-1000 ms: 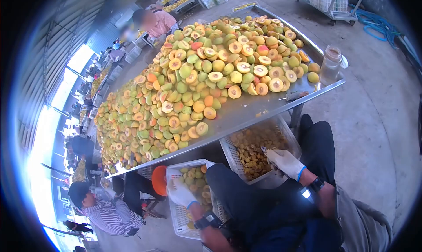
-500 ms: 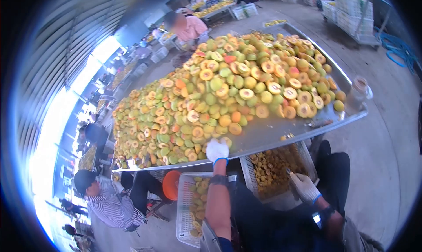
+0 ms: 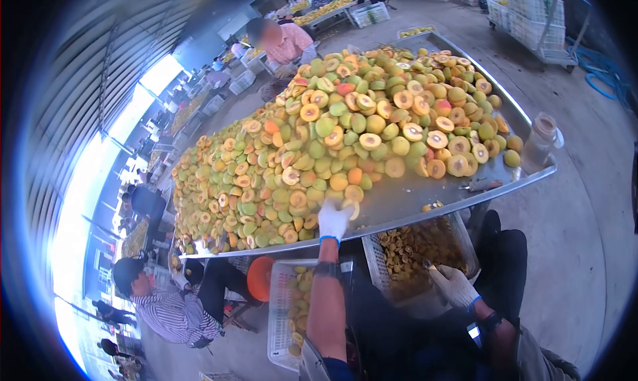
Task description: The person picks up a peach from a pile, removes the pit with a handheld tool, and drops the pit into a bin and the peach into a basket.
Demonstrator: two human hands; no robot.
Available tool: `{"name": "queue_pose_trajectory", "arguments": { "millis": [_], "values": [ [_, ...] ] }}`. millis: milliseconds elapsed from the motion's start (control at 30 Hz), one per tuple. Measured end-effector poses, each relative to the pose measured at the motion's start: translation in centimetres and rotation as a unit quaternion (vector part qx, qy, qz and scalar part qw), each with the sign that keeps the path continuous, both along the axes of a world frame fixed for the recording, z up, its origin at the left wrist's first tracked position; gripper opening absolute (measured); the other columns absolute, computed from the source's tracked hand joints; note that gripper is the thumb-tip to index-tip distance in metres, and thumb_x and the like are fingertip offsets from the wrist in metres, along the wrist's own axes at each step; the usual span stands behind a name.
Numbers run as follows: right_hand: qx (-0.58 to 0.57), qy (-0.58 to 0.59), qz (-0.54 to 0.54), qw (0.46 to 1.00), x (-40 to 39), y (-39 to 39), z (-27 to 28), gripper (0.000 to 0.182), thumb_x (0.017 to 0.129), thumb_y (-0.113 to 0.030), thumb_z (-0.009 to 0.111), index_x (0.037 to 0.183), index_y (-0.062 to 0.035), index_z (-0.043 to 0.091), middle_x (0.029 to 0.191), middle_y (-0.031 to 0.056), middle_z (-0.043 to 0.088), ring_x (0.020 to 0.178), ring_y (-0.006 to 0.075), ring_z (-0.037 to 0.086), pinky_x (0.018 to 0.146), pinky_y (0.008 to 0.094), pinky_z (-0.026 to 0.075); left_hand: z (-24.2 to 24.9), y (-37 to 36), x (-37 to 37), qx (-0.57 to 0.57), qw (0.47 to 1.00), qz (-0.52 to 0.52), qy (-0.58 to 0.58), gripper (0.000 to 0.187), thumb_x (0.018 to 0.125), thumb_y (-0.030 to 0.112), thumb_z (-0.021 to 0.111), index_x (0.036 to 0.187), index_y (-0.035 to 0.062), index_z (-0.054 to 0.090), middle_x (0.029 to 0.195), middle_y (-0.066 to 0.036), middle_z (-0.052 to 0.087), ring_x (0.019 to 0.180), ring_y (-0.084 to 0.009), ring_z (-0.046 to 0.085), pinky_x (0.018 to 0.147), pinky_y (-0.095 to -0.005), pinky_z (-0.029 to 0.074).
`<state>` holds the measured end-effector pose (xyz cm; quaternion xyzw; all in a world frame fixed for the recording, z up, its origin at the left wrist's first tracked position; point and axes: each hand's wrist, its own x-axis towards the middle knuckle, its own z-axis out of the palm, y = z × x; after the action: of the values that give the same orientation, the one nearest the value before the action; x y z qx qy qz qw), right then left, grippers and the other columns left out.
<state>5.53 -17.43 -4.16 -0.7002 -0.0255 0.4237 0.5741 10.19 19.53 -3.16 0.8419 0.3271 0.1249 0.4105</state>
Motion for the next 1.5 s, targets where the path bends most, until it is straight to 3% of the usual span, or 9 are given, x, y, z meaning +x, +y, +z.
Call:
{"name": "queue_pose_trajectory", "arguments": {
  "millis": [33,100,300,567,767,833,933,1333,1500],
  "values": [
    [-0.001,0.003,-0.008,1.0,0.0,-0.1,0.1,0.046,0.108,-0.047,0.054,0.09,-0.0052,0.062,0.069,0.0005,0.057,0.053,0.0102,0.056,0.05,0.0272,0.045,1.9,-1.7,-0.6,-0.001,1.0,-0.008,0.003,0.046,0.084,0.024,0.077,0.115,-0.0081,0.065,0.1,-0.019,0.072,0.095,-0.0308,0.072,0.084,-0.0413,0.061],
    [0.047,-0.002,-0.01,0.999,0.0,-0.4,0.5,0.046,0.108,-0.047,0.054,0.09,-0.0059,0.062,0.07,0.0005,0.057,0.055,0.0097,0.056,0.05,0.0271,0.045,4.4,-4.6,-1.9,-0.253,0.951,-0.013,-0.177,0.039,0.09,0.012,0.07,0.122,-0.0084,0.06,0.111,-0.021,0.069,0.098,-0.0307,0.072,0.082,-0.0438,0.062],
    [0.089,-0.068,-0.022,0.993,-1.4,0.1,4.3,0.04,0.109,-0.039,0.053,0.1,-0.0032,0.067,0.072,-0.0005,0.058,0.064,0.0072,0.055,0.057,0.0256,0.044,3.3,-11.9,-6.3,-0.53,0.8,-0.085,-0.269,0.041,0.092,0.003,0.058,0.132,-0.005,0.053,0.121,-0.022,0.063,0.115,-0.0361,0.067,0.089,-0.0497,0.062],
    [0.151,-0.155,-0.071,0.974,-3.3,0.6,4.7,0.034,0.107,-0.029,0.059,0.099,0.0026,0.067,0.075,0.0067,0.063,0.073,0.011,0.055,0.067,0.0323,0.047,3.9,-19.9,-9.5,-0.57,0.782,-0.051,-0.248,0.052,0.09,0.003,0.053,0.14,-0.0045,0.046,0.127,-0.029,0.061,0.114,-0.0441,0.066,0.1,-0.0547,0.055],
    [0.103,-0.167,-0.081,0.977,-3.4,0.2,4.9,0.034,0.107,-0.03,0.059,0.108,0.0025,0.069,0.075,0.0073,0.065,0.072,0.0125,0.057,0.067,0.0337,0.048,3.1,-21.6,-9.6,-0.65,0.717,-0.045,-0.247,0.045,0.105,0.03,0.051,0.14,0.0019,0.048,0.131,-0.026,0.06,0.115,-0.0446,0.065,0.101,-0.0555,0.054],
    [0.085,-0.167,-0.08,0.979,-3.5,0.0,5.2,0.039,0.104,-0.036,0.06,0.114,0.0011,0.069,0.091,0.025,0.072,0.085,0.0404,0.072,0.076,0.0458,0.055,3.1,-22.3,-9.5,-0.659,0.71,-0.045,-0.245,0.045,0.107,0.036,0.049,0.138,0.0032,0.049,0.131,-0.025,0.06,0.116,-0.0442,0.064,0.101,-0.056,0.054],
    [0.063,-0.215,-0.086,0.971,-3.7,0.1,5.0,0.038,0.104,-0.035,0.058,0.113,0.0005,0.068,0.093,0.0272,0.071,0.086,0.0455,0.071,0.076,0.0494,0.054,4.8,-23.8,-8.9,-0.615,0.743,0.014,-0.265,0.042,0.106,0.032,0.047,0.132,-0.001,0.049,0.119,-0.024,0.063,0.106,-0.042,0.066,0.094,-0.0532,0.058],
    [0.02,-0.376,-0.048,0.925,-4.2,0.0,6.1,0.035,0.107,-0.028,0.055,0.125,0.0016,0.062,0.084,0.0292,0.07,0.079,0.0475,0.07,0.068,0.0521,0.053,4.4,-24.5,-9.0,-0.589,0.769,0.029,-0.246,0.04,0.107,0.033,0.044,0.123,-0.0002,0.058,0.114,-0.017,0.065,0.104,-0.0348,0.068,0.09,-0.0486,0.059],
    [-0.016,-0.296,-0.051,0.954,-4.6,0.6,6.2,0.037,0.107,-0.029,0.053,0.128,0.0015,0.058,0.083,0.0312,0.068,0.077,0.0504,0.068,0.068,0.0557,0.052,4.2,-25.3,-9.1,-0.538,0.788,0.073,-0.291,0.038,0.107,0.032,0.045,0.12,-0.001,0.059,0.11,-0.019,0.066,0.096,-0.0345,0.07,0.082,-0.0465,0.061]
  ]
}}
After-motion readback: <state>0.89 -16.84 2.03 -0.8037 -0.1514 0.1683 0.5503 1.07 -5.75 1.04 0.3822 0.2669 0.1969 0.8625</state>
